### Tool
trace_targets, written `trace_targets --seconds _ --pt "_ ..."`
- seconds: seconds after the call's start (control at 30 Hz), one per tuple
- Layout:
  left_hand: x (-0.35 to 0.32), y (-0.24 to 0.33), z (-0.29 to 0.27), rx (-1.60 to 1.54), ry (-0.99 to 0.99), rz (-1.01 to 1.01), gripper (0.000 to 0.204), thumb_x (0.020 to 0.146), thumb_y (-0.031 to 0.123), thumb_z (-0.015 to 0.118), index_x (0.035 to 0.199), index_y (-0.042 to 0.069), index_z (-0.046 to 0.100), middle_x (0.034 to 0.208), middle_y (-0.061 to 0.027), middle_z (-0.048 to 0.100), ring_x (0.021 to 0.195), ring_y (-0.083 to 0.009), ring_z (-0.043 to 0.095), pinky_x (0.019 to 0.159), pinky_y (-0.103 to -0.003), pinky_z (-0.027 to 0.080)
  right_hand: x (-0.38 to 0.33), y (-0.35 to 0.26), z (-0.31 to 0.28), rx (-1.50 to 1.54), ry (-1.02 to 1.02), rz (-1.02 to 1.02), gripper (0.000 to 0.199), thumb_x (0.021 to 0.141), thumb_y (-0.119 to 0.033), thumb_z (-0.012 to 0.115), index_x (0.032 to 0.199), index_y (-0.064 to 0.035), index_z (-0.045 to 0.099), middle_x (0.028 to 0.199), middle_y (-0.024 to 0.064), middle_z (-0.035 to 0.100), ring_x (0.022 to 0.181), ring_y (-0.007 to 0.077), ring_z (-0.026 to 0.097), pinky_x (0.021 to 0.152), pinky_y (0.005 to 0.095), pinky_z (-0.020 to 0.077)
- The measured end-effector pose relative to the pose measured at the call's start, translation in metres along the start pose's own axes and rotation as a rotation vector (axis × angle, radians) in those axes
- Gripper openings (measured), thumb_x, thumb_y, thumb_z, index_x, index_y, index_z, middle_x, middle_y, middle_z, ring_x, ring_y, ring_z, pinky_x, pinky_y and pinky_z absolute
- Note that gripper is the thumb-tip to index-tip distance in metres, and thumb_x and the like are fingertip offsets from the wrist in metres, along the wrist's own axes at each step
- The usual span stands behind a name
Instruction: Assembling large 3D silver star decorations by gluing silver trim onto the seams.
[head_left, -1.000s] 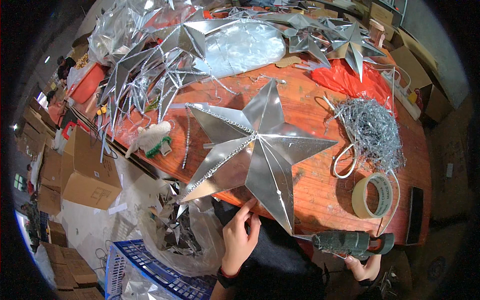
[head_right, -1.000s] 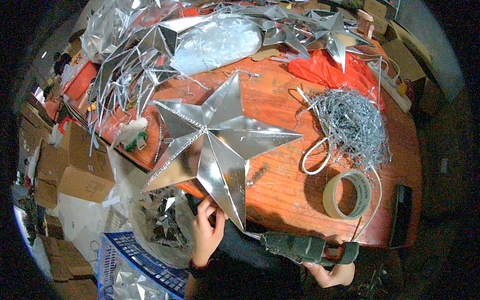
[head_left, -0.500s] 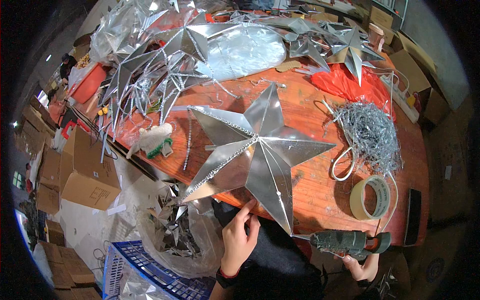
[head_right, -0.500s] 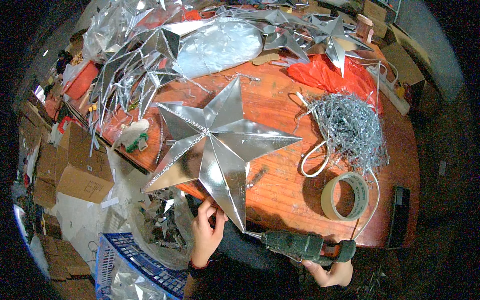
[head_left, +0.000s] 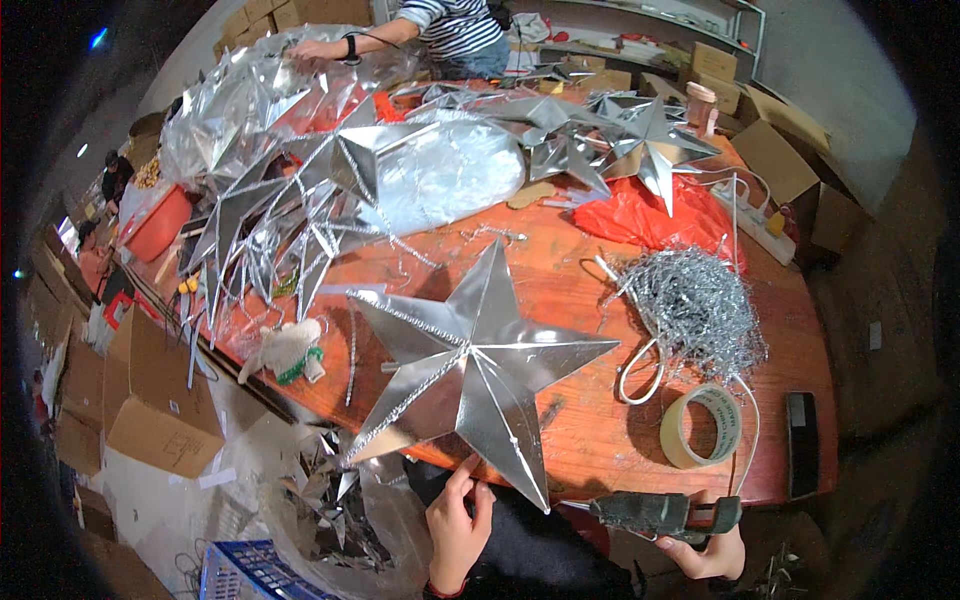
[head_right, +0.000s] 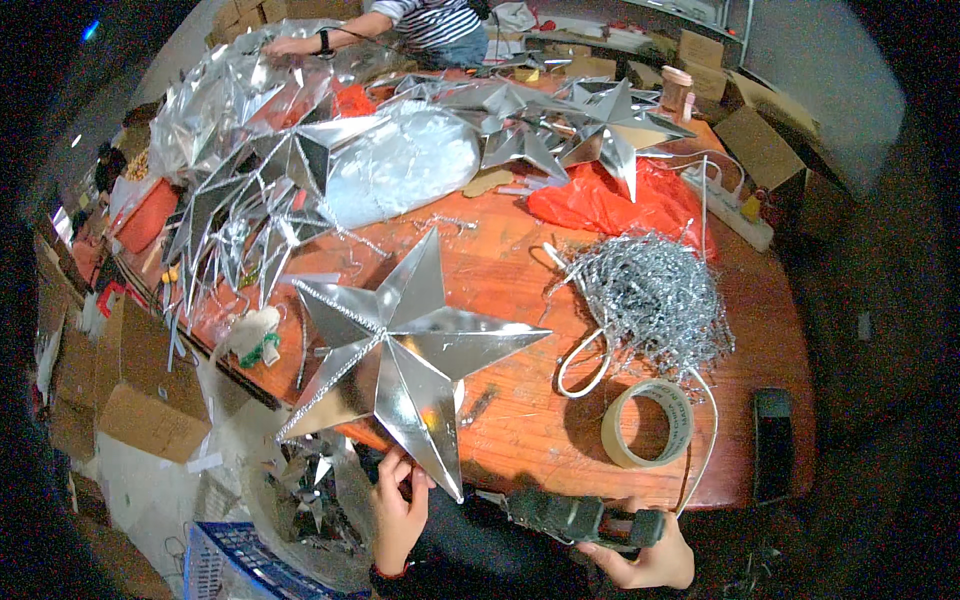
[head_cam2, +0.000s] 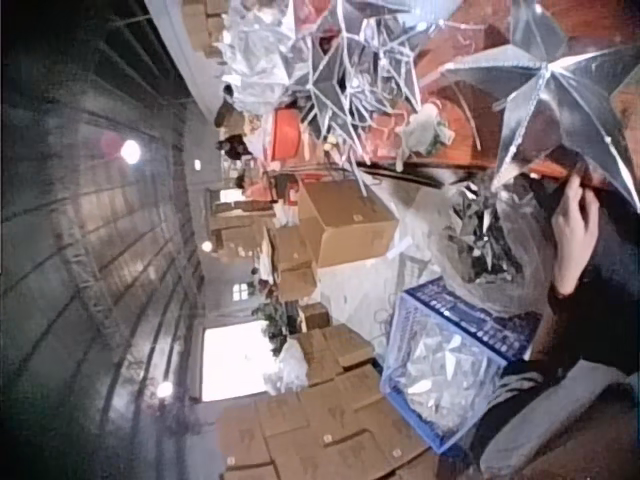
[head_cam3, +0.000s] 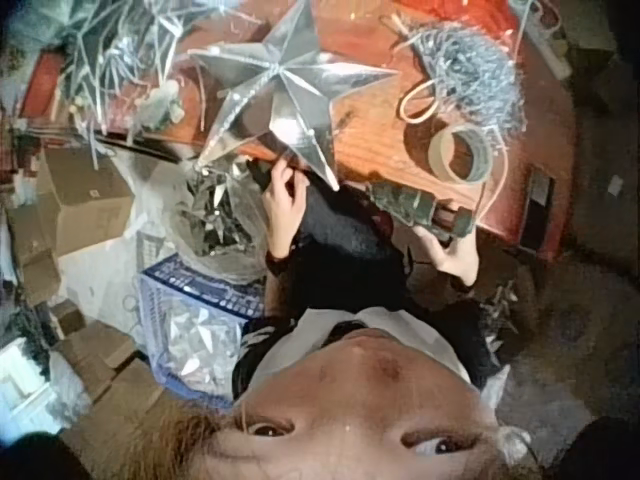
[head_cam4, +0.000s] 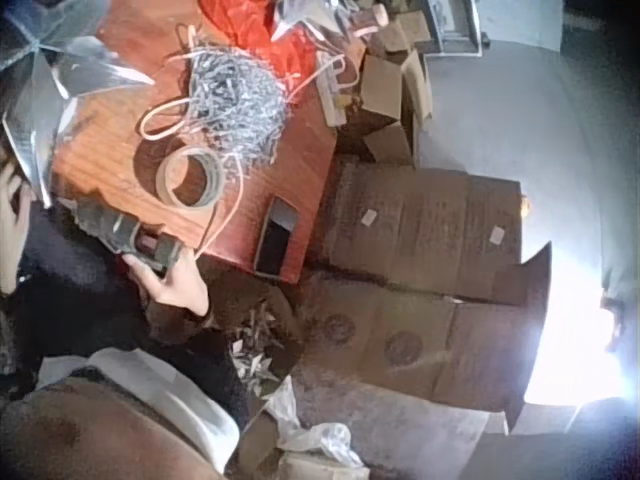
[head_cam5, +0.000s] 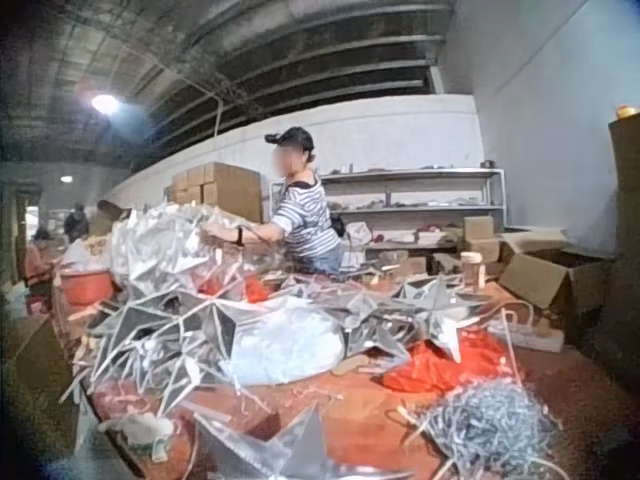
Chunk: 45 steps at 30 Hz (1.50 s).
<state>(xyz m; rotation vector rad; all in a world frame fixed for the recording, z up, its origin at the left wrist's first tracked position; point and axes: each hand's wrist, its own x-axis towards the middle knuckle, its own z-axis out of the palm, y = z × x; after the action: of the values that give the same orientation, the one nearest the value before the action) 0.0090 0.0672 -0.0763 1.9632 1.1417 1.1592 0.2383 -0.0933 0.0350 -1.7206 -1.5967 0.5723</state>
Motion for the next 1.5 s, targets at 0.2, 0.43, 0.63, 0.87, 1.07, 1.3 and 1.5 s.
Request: trace_targets --seconds 0.2,0.43,0.63,0.87,1.07,1.3,1.5 --pt "0.003 0.011 -0.001 -0.034 -0.045 -0.065 0.032 0.085 0.005 0.052 0.115 0.000 0.043 0.066 -0.0088 0.059 0.057 -0.0186 0.057 0.053 -0.028 0.044 -0.003 -0.006 -0.018 0.346 0.445 0.332 0.048 0.066 -0.011 0.075 0.105 0.0024 0.050 0.103 0.0110 0.056 0.094 0.0194 0.055 0.084 0.0312 0.0421" --pt "0.001 0.017 -0.008 -0.068 -0.025 -0.135 0.028 0.085 0.003 0.052 0.112 -0.002 0.045 0.068 -0.0097 0.060 0.059 -0.0171 0.059 0.056 -0.027 0.046 0.041 0.005 -0.054 -0.077 0.423 0.311 0.019 0.081 -0.010 0.060 0.088 0.0063 0.054 0.075 0.0065 0.054 0.067 0.0111 0.051 0.059 0.0234 0.0408" --pt "0.000 0.017 -0.004 0.070 0.041 0.096 0.031 0.089 0.008 0.049 0.119 0.000 0.045 0.065 -0.0083 0.055 0.058 -0.0192 0.055 0.055 -0.026 0.044 0.042 -0.003 -0.051 -0.456 0.501 0.276 0.013 0.084 -0.007 0.053 0.084 0.0062 0.053 0.070 0.0152 0.048 0.058 0.0231 0.050 0.052 0.0292 0.0392" --pt "-0.003 0.007 -0.004 0.017 0.044 0.064 0.031 0.088 0.008 0.050 0.118 0.001 0.046 0.064 -0.0071 0.057 0.055 -0.0182 0.055 0.053 -0.027 0.044 0.042 -0.020 -0.083 -0.585 0.647 0.228 0.012 0.075 -0.004 0.061 0.078 0.0007 0.051 0.075 0.0150 0.048 0.062 0.0293 0.051 0.053 0.0344 0.0409" --pt "0.000 0.009 -0.004 -0.028 0.044 0.058 0.031 0.089 0.007 0.049 0.119 0.001 0.046 0.064 -0.0077 0.056 0.055 -0.0190 0.055 0.053 -0.027 0.044 0.109 -0.043 -0.143 -0.616 0.457 0.062 0.010 0.079 -0.009 0.057 0.084 -0.0004 0.054 0.073 0.0123 0.052 0.063 0.0261 0.056 0.057 0.0323 0.0458" --pt "-0.004 0.009 -0.003 -0.100 -0.014 0.013 0.032 0.089 0.008 0.049 0.121 0.004 0.046 0.064 -0.0083 0.055 0.055 -0.0188 0.054 0.053 -0.028 0.044 0.172 0.086 -0.162 -0.868 -0.148 0.038 0.053 0.079 -0.038 0.061 0.112 0.0009 0.049 0.106 0.0195 0.053 0.101 0.0338 0.050 0.088 0.0385 0.0415" --pt "-0.006 0.004 -0.006 -0.029 0.050 0.004 0.029 0.088 0.010 0.052 0.116 0.004 0.048 0.064 -0.0111 0.057 0.052 -0.0237 0.055 0.049 -0.029 0.043 0.186 0.111 -0.139 -0.721 -0.115 -0.029 0.047 0.074 -0.033 0.064 0.108 -0.0034 0.054 0.093 0.0191 0.059 0.088 0.0349 0.058 0.078 0.0414 0.0460"
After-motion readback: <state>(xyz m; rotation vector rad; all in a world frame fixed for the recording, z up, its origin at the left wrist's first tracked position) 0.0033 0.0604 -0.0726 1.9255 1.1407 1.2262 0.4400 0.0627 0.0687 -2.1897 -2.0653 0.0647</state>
